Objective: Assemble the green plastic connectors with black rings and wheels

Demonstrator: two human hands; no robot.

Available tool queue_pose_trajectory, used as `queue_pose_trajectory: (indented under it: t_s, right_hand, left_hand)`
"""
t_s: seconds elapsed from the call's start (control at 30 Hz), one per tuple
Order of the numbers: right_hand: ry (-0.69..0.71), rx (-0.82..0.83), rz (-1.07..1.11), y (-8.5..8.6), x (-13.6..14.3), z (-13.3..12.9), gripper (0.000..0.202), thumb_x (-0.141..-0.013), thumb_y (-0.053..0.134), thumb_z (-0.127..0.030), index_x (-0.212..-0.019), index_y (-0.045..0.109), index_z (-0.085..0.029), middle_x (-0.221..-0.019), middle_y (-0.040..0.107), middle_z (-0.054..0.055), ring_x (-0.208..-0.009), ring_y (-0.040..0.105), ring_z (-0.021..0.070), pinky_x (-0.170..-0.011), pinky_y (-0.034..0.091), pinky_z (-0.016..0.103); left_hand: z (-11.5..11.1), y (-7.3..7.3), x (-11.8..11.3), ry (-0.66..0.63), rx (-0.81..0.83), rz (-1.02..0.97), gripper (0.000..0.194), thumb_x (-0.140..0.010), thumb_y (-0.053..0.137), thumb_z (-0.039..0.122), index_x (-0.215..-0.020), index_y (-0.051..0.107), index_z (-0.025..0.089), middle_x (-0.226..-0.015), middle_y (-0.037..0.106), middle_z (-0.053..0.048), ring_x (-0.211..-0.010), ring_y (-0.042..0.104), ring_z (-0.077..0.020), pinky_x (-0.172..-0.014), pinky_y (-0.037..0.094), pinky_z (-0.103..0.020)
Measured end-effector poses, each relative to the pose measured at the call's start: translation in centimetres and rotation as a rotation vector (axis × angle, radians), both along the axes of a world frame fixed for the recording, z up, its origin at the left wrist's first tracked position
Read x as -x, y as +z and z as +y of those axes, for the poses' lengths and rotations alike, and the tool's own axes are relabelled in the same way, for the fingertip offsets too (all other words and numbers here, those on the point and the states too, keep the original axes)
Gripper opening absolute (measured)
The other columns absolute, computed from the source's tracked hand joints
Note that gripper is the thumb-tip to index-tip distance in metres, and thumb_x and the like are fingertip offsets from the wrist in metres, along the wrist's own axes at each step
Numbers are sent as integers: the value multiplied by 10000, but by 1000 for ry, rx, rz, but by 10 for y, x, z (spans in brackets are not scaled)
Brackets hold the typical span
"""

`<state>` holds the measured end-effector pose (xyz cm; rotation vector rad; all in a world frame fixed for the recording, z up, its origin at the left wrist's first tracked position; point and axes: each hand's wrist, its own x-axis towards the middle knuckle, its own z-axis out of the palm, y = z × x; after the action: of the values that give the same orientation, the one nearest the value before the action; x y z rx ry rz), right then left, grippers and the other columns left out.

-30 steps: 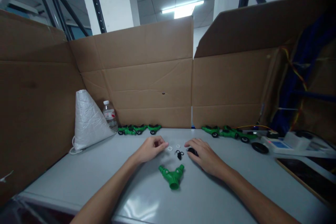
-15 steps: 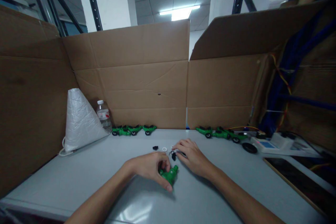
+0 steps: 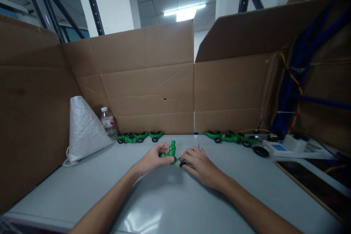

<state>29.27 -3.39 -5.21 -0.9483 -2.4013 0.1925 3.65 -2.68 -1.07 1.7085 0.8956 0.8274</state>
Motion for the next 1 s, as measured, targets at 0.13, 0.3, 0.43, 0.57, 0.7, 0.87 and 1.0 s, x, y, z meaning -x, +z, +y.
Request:
queue_pose_trajectory:
  t_s: [0.13,0.3,0.43,0.57,0.7,0.87,1.0]
  right_hand:
    - [-56,6,117,0,-2,3,57,-1046,580,-245,-1075,629,-240,-1094,704,72,-1077,599,278,-957,437,414]
    - [-97,28,302,-1,-5,8,72,-1038,555,-224,-1073,617,-230,-1053,704,57,-994,636,242,-893,470,364]
    - [-83,12,402,1,-5,9,129,-1037,534,-245,-1096,648,-231,-1079,707,64,-996,646,240,-881,484,354]
    - [-74,10,474,6,-3,7,210,-1058,487,-274,-1151,671,-239,-1142,724,73,-1039,661,247,-918,486,364]
    - [-45,140,556,7,0,7,271,-1079,445,-348,-1132,682,-228,-1041,736,70,-936,682,235,-855,491,357]
    - [7,378,748,-2,5,11,276,-1007,587,-453,-1141,636,-217,-840,716,27,-791,662,212,-722,469,319]
    - [68,544,895,-2,11,11,383,-948,672,-562,-1102,594,-219,-897,779,66,-739,657,200,-700,485,321]
  left_hand:
    - [3,-1,1,173,-53,-48,612,-689,921,595,-872,500,189,-804,494,46,-659,433,-86,-565,317,-199]
    - [6,-3,2,191,10,-28,666,-694,916,602,-1086,614,156,-778,597,24,-594,499,-92,-553,368,-212]
    - [8,-8,2,214,-6,-10,680,-690,917,612,-1089,659,125,-667,614,22,-536,508,-104,-533,370,-222]
    - [10,-12,2,274,-96,0,614,-701,921,583,-1032,655,139,-681,603,33,-543,510,-101,-528,361,-215]
    - [12,-16,3,314,-235,-29,547,-725,925,526,-991,625,154,-819,651,3,-660,586,-120,-616,430,-222]
    - [12,-17,2,347,-276,22,532,-776,884,537,-1038,611,162,-748,636,19,-640,584,-136,-589,399,-221]
    - [10,-15,0,323,-304,62,502,-829,839,545,-1067,656,143,-683,583,36,-629,541,-136,-591,377,-230]
